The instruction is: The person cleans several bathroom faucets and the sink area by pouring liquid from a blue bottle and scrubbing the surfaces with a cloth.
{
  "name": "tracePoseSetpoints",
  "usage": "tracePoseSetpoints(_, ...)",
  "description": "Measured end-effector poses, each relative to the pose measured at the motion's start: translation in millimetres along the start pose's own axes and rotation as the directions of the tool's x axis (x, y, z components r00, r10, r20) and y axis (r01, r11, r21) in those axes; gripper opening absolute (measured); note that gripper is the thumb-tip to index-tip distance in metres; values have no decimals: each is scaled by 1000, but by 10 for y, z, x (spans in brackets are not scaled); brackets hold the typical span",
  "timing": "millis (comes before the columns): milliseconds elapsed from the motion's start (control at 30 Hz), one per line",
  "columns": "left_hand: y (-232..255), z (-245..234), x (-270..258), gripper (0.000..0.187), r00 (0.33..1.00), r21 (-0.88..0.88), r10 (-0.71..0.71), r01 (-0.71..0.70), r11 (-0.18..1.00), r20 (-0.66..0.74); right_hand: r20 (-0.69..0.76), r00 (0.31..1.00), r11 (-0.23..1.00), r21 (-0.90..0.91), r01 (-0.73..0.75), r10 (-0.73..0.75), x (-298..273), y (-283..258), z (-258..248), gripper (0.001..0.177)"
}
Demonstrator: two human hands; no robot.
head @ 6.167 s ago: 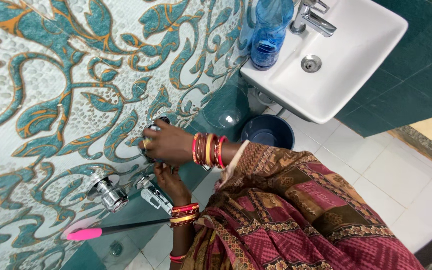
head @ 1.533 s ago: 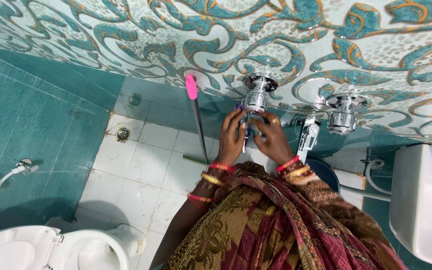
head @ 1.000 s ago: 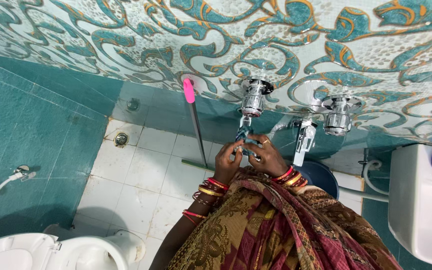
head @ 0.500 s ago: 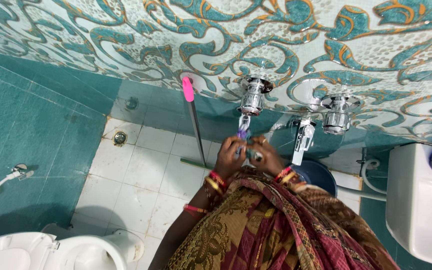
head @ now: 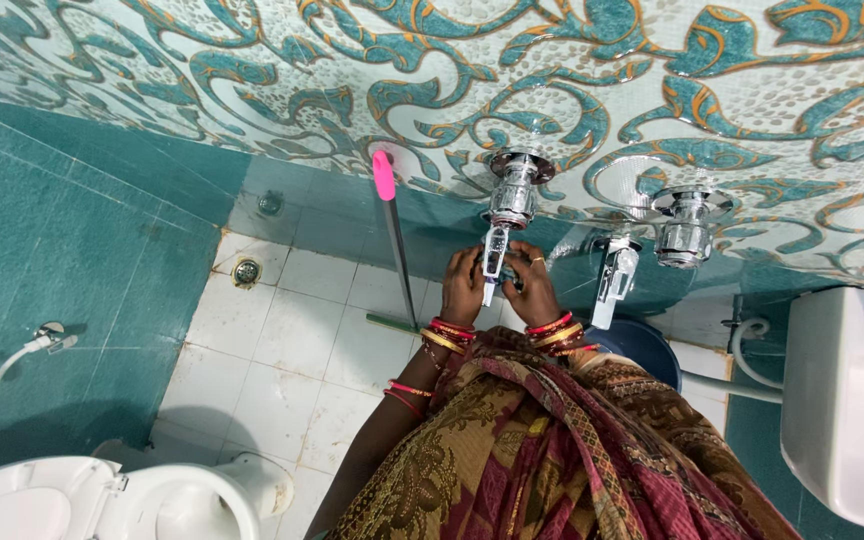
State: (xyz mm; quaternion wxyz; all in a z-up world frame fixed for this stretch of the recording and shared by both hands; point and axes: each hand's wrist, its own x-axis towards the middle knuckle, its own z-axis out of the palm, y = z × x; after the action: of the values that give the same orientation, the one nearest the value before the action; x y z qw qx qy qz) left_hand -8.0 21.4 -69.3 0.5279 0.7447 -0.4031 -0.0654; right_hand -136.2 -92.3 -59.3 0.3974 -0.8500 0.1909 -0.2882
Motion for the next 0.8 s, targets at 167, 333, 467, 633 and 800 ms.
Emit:
tracePoseSetpoints(167,50,-202,-180,31,992,62,-76,69,996,102,50,998,998,48,43,-45,-198,145,51,43)
tracePoseSetpoints(333,115,-727,-428,33,810,-177,-377,494,851,448,268,947,967,228,116,-177,-353,168,-136,38)
tracePoseSetpoints(467,163,-753,-312,39,890,-311,-300,410,857,344,262,910,878,276,-390,322,-87,6,-541,41)
tracePoseSetpoints(633,344,-676,-29,46,919,-356,-318,386,851,235,-45,981,957,233,-172,187,452,-368,-624,40)
tracePoseSetpoints(800,460,-638,252,56,933,-184,-305,339,922,190,265,944,980,-58,-189,198,797,-196,-264,46)
